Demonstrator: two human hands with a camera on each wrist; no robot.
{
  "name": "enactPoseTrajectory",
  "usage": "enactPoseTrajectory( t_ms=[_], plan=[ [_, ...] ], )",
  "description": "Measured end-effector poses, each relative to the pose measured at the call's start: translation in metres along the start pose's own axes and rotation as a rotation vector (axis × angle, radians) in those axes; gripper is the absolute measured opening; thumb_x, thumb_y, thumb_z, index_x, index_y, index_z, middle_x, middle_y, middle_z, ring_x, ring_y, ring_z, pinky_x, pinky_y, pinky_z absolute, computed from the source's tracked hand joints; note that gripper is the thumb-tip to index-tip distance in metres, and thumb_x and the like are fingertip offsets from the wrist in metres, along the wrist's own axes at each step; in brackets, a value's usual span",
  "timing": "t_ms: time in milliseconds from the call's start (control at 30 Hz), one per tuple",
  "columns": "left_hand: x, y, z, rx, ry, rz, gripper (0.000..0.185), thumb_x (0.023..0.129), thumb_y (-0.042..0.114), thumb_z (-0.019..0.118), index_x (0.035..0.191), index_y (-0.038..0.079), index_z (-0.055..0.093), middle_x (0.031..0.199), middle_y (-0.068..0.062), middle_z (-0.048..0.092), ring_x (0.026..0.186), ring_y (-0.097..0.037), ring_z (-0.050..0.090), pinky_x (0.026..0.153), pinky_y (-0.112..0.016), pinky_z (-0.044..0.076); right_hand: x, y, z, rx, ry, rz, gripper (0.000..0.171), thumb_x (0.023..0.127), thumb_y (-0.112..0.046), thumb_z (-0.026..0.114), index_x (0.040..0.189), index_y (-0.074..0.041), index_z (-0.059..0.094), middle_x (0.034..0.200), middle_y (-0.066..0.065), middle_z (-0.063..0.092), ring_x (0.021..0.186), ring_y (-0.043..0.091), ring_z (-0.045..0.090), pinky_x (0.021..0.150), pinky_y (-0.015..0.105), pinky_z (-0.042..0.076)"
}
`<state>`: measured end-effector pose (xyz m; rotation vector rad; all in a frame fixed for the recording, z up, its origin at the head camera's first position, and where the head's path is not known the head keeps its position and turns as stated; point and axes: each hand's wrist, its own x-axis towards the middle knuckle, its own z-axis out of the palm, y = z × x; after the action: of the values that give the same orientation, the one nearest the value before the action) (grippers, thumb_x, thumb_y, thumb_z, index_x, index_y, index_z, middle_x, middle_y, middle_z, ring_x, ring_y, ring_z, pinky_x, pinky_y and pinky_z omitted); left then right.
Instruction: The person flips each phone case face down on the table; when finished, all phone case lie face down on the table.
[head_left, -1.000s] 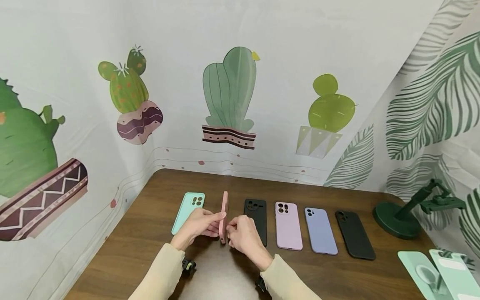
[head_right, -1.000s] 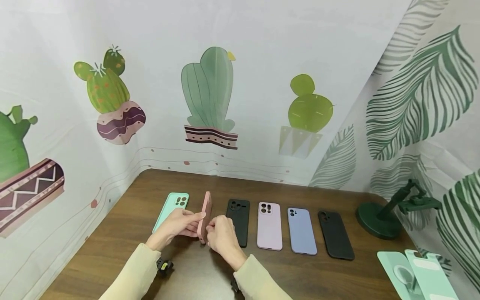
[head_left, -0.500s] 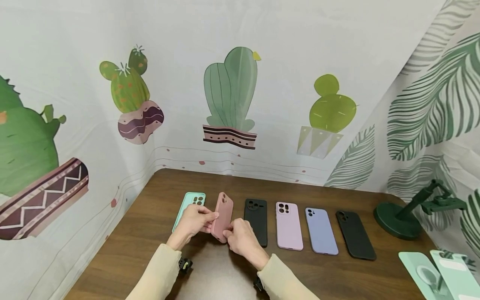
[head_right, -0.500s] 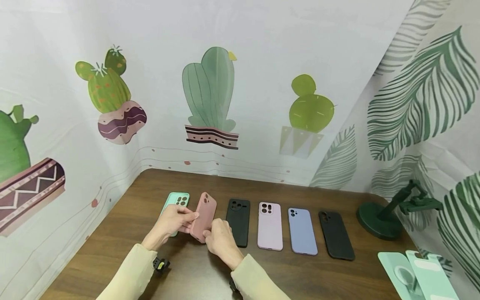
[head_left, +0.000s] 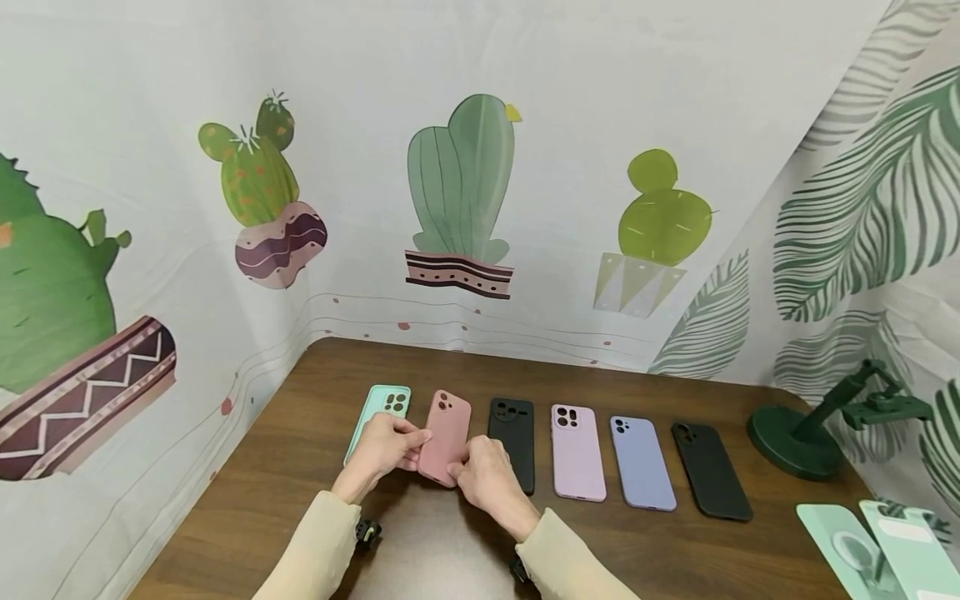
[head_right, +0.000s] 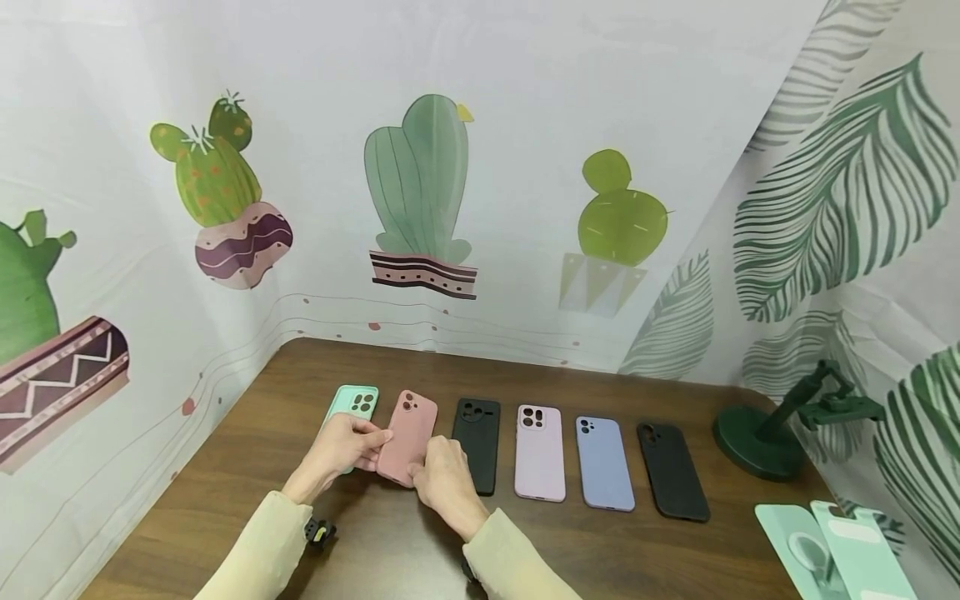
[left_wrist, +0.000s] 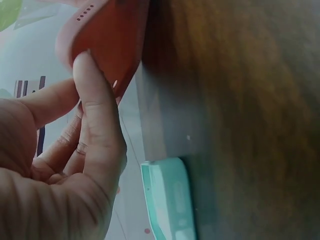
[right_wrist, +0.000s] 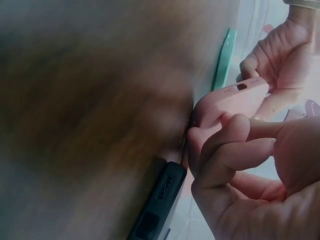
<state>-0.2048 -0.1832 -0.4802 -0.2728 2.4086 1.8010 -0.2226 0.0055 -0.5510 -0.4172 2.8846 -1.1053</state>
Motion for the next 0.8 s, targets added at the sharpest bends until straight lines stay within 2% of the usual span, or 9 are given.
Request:
enactPoseTrajectory(
  t_ms=[400,600,800],
  plan=[
    [0.0012,-0.0017,0.0058,0.096,0.069,-0.002,0.011,0.097,-0.001,0.075,0.093,-0.011,0.078,0.068,-0.009,0.073,0.054,-0.010,0.068,0.054,-0.030,0.065,0.0016,0.0020,0.0009,-0.054,0.011,0.031,0.035,0.087,-0.019,0.087,0.061,-0.022,0.063,0.060,-0.010,0.059,0.057,0.008,0.054,0.051,0.026,0.046],
    [0.0001,-0.0001,0.0086,0.243,0.085,0.036,0.010,0.095,0.000,0.076,0.088,-0.006,0.079,0.069,-0.010,0.076,0.053,-0.013,0.072,0.054,-0.031,0.065,0.0013,0.0006,0.0000,-0.079,0.015,0.056,0.036,0.087,-0.016,0.084,0.060,-0.021,0.060,0.060,-0.009,0.057,0.057,0.009,0.051,0.049,0.027,0.044],
    [-0.0002,-0.0008,0.0100,0.394,0.113,0.045,0.012,0.093,0.009,0.081,0.084,0.002,0.080,0.068,-0.004,0.076,0.054,-0.012,0.073,0.055,-0.027,0.062,0.0016,0.0014,0.0001,-0.093,0.021,0.055,0.040,0.085,-0.014,0.081,0.056,-0.021,0.053,0.058,-0.009,0.051,0.055,0.009,0.046,0.047,0.027,0.040]
  ],
)
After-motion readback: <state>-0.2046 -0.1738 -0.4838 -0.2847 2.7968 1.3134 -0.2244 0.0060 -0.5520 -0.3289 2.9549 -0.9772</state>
